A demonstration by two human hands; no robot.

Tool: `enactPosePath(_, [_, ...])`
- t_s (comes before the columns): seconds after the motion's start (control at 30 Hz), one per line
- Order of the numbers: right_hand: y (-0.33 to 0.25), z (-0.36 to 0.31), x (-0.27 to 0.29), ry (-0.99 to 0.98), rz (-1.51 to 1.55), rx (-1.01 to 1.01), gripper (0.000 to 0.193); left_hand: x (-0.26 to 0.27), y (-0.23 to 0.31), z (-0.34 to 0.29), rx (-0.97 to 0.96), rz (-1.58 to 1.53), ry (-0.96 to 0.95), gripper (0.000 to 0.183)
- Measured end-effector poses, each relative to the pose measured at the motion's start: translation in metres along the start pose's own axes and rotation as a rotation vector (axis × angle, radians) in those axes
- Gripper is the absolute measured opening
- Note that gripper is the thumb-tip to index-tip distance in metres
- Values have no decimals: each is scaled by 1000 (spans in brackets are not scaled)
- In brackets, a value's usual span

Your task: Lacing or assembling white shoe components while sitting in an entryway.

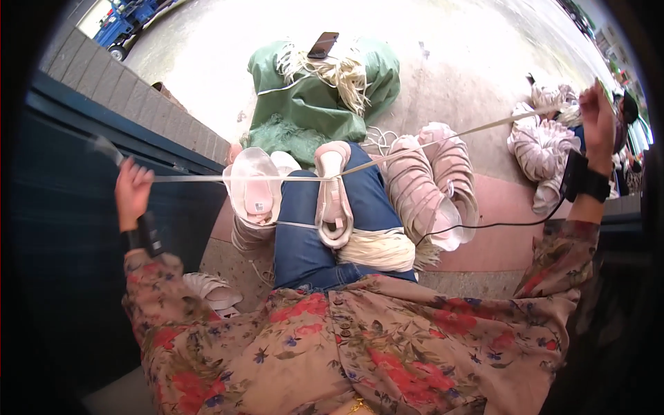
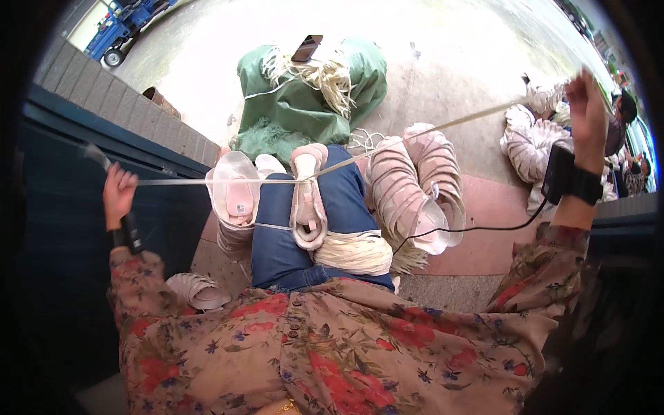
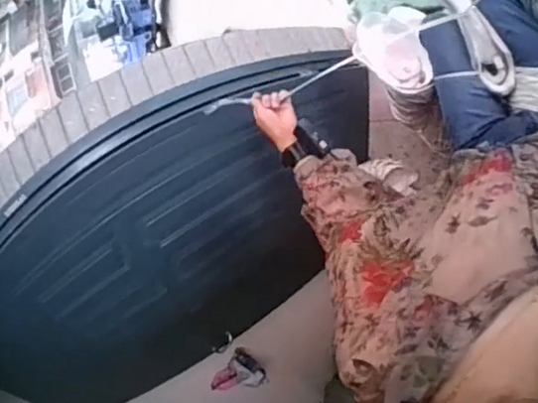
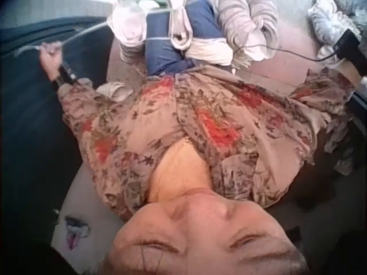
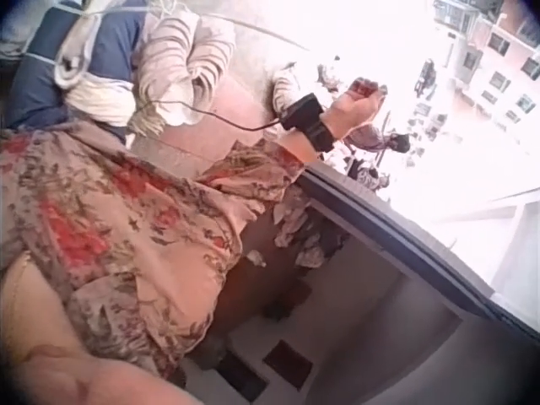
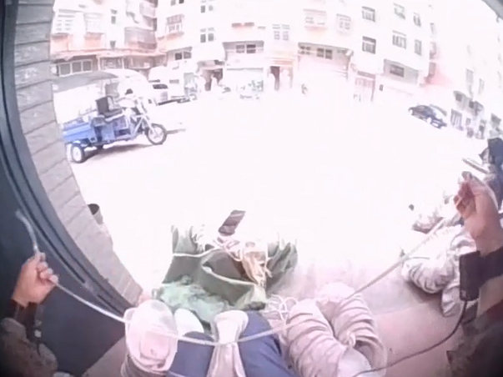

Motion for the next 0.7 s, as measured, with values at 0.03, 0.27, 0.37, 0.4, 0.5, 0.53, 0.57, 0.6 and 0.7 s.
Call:
enactPosePath(0.03, [19,-15,40,65,-12,-57,14,64,17,1,27,-126,-104,14])
enactPosePath(0.27, [170,-130,51,197,-591,-346,22,204,7,-33,161,262,615,37])
enactPosePath(0.37, [247,-191,-58,-90,-480,-418,17,79,-82,-30,363,582,364,23])
enactPosePath(0.4, [288,-212,-76,-309,-602,-440,15,30,-119,-28,382,645,214,20])
enactPosePath(0.5, [341,-292,-183,-614,-471,-619,19,-69,-213,-61,456,725,19,7])
enactPosePath(0.53, [354,-306,-206,-666,-447,-575,19,-90,-256,-68,563,699,-185,14])
enactPosePath(0.57, [364,-316,-220,-704,-431,-535,19,-111,-287,-82,646,686,-287,11])
enactPosePath(0.6, [362,-319,-233,-752,-563,-423,19,-128,-303,-94,685,762,-315,11])
enactPosePath(0.7, [358,-326,-264,-893,-823,-238,17,-153,-314,-86,435,931,-444,14])
Point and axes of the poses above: each hand's wrist, its own z-axis towards the middle knuckle, its own x-axis out of the back of the hand, y = z × x, the point moved 10 cm from there along z, towards the middle knuckle, and after that the axes turned 5 degrees about z, right-handed, at the moved point
